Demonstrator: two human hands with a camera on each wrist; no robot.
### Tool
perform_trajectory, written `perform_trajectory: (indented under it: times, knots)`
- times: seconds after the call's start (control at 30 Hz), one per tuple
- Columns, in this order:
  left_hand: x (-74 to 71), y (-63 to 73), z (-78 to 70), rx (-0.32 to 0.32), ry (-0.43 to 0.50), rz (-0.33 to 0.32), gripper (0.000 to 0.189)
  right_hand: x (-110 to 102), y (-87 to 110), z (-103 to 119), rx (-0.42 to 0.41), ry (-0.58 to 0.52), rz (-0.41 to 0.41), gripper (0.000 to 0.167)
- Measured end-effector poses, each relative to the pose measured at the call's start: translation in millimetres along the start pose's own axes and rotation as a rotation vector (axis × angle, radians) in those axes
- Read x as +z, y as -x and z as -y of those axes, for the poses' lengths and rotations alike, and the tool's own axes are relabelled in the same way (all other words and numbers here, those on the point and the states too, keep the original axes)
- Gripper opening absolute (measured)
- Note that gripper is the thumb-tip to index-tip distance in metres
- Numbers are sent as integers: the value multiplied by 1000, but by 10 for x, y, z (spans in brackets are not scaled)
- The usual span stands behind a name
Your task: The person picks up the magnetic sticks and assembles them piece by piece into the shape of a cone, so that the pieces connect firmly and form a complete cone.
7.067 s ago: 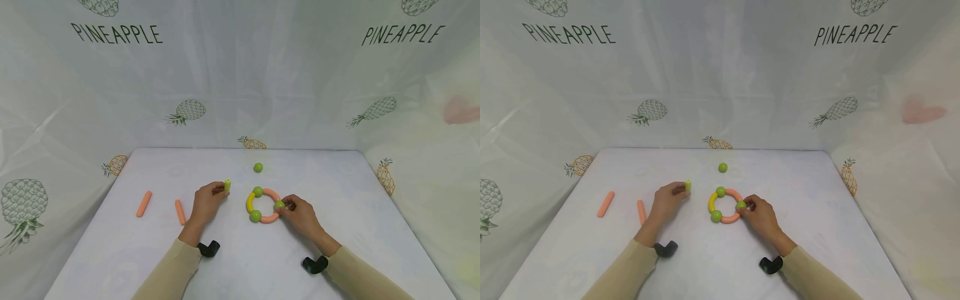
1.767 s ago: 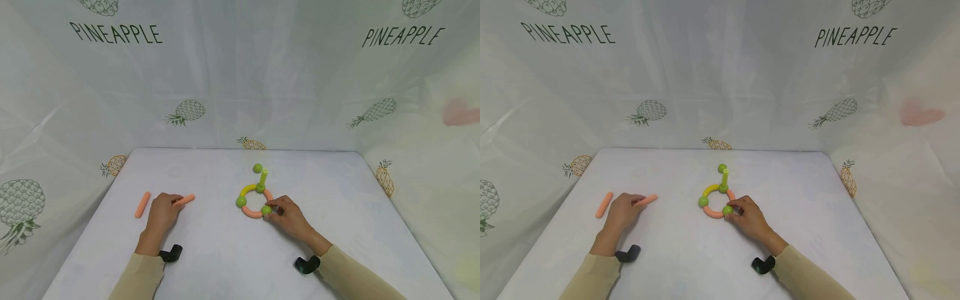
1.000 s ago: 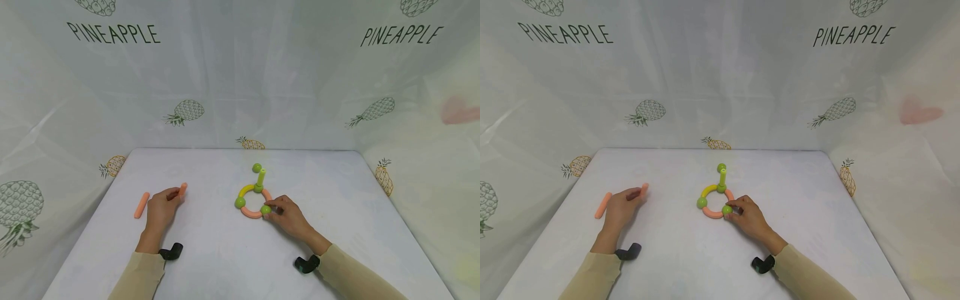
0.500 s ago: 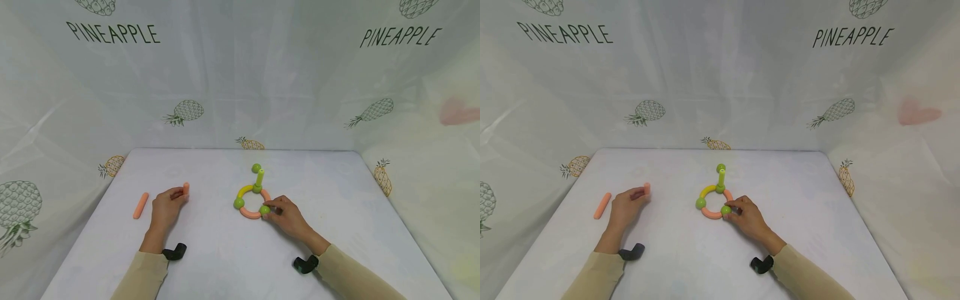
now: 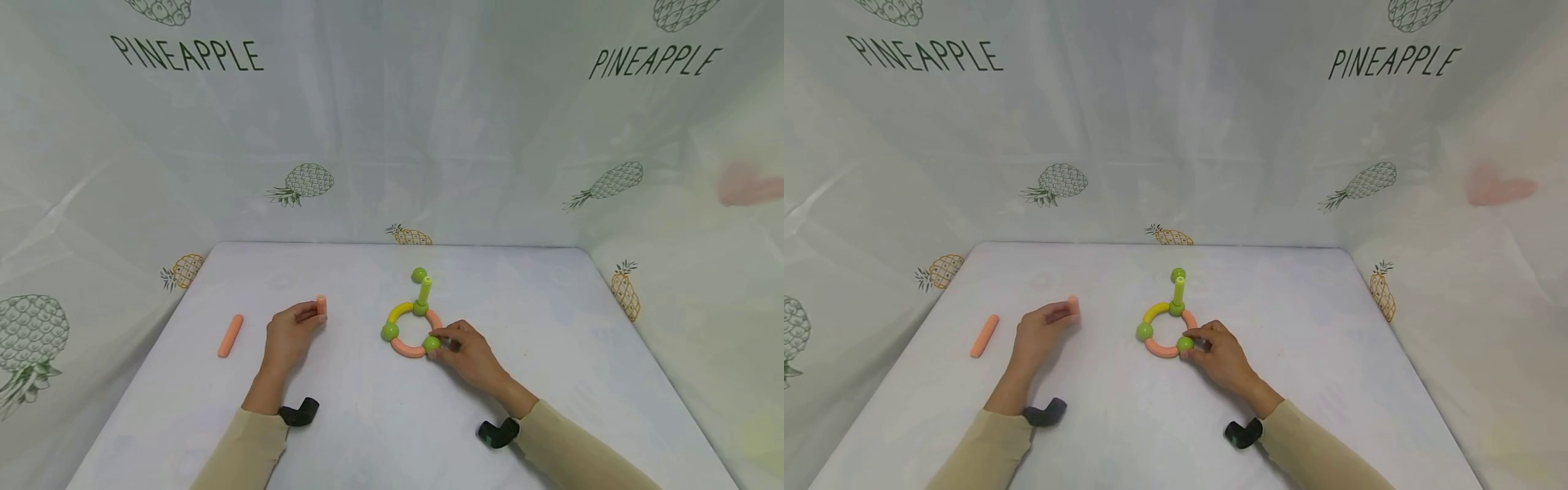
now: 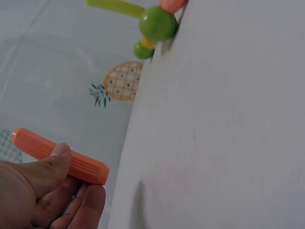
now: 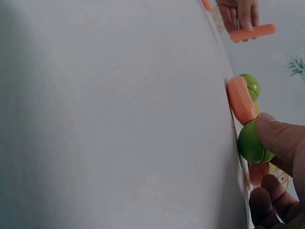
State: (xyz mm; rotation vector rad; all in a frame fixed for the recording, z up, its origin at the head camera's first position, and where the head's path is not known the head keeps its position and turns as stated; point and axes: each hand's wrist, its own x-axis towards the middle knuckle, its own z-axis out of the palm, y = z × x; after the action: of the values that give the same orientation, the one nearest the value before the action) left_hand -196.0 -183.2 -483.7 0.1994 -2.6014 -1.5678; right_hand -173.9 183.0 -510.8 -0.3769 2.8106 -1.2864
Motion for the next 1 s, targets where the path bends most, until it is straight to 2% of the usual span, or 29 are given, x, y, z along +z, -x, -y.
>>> perform_trajectory:
  times: [0.33, 0.67, 0.87, 1.0]
  knots:
    - [301, 62, -242, 53, 45, 20, 38, 53, -24, 34, -9, 1, 5, 34]
    - [543, 106, -367, 83, 115, 81, 36, 57, -26, 81, -20, 0, 3, 35]
    - [675, 151, -462, 102, 123, 117, 36, 55, -22, 76, -16, 7, 9, 36]
    - [743, 161, -467, 116, 126, 134, 35, 53, -23, 68, -26, 11, 6, 36]
